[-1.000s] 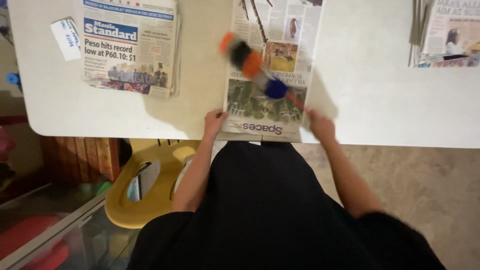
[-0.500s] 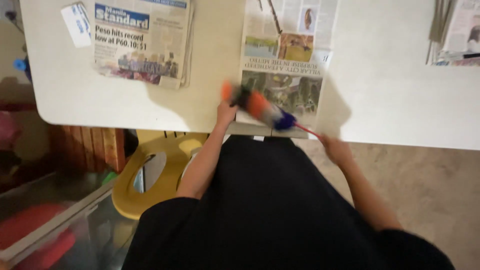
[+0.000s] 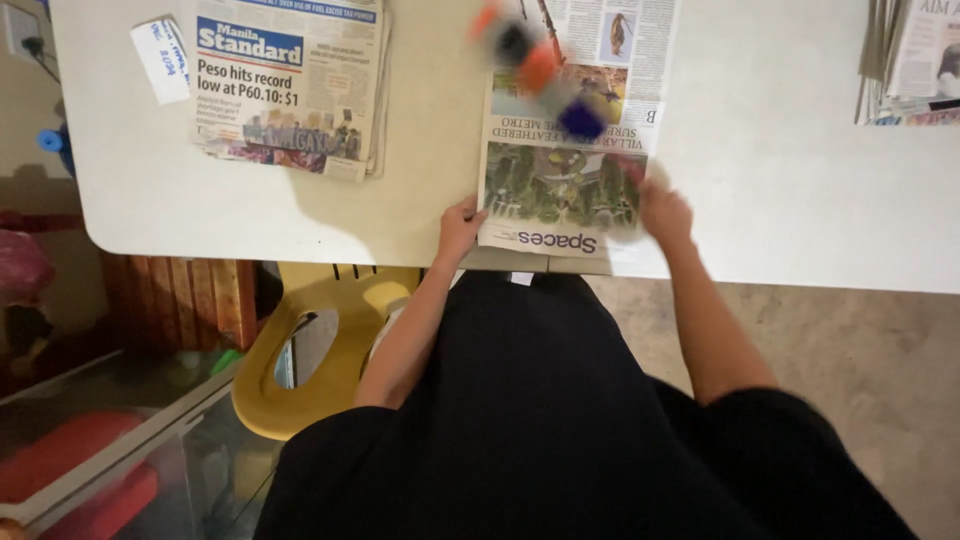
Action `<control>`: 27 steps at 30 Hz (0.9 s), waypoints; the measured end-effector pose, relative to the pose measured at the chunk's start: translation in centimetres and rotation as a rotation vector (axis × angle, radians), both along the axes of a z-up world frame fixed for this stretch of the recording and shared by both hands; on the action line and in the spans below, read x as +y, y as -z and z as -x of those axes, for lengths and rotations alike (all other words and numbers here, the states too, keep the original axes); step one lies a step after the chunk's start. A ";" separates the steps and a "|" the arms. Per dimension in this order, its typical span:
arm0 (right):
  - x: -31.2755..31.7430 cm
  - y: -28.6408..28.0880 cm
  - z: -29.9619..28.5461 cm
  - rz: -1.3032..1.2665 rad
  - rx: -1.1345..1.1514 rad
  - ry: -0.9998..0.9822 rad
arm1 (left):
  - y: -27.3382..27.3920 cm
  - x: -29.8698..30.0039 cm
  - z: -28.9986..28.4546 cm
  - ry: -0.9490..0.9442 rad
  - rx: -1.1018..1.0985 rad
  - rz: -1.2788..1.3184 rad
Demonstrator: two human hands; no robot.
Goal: Dusting and organizing stacks of newspapers on a table using a feather duster.
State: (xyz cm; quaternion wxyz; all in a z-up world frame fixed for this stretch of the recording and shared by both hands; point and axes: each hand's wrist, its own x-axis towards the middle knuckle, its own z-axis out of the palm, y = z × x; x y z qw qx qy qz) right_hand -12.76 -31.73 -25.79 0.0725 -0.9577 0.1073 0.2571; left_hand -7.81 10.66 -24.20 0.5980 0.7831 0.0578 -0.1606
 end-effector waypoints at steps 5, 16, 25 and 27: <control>-4.7 -3.2 -4.4 -0.484 -0.377 0.816 | -4.8 -1.0 -1.2 0.097 0.007 0.440; -5.5 -4.2 8.5 -1.037 -0.473 1.206 | -11.8 -4.7 -7.4 0.674 -0.589 -0.356; -12.4 4.7 13.7 -0.529 -0.649 0.648 | -30.0 -18.9 -15.5 0.533 -1.024 -0.094; -12.0 1.8 16.8 -0.443 -0.689 0.518 | -32.3 -20.2 -18.1 0.394 -1.026 0.048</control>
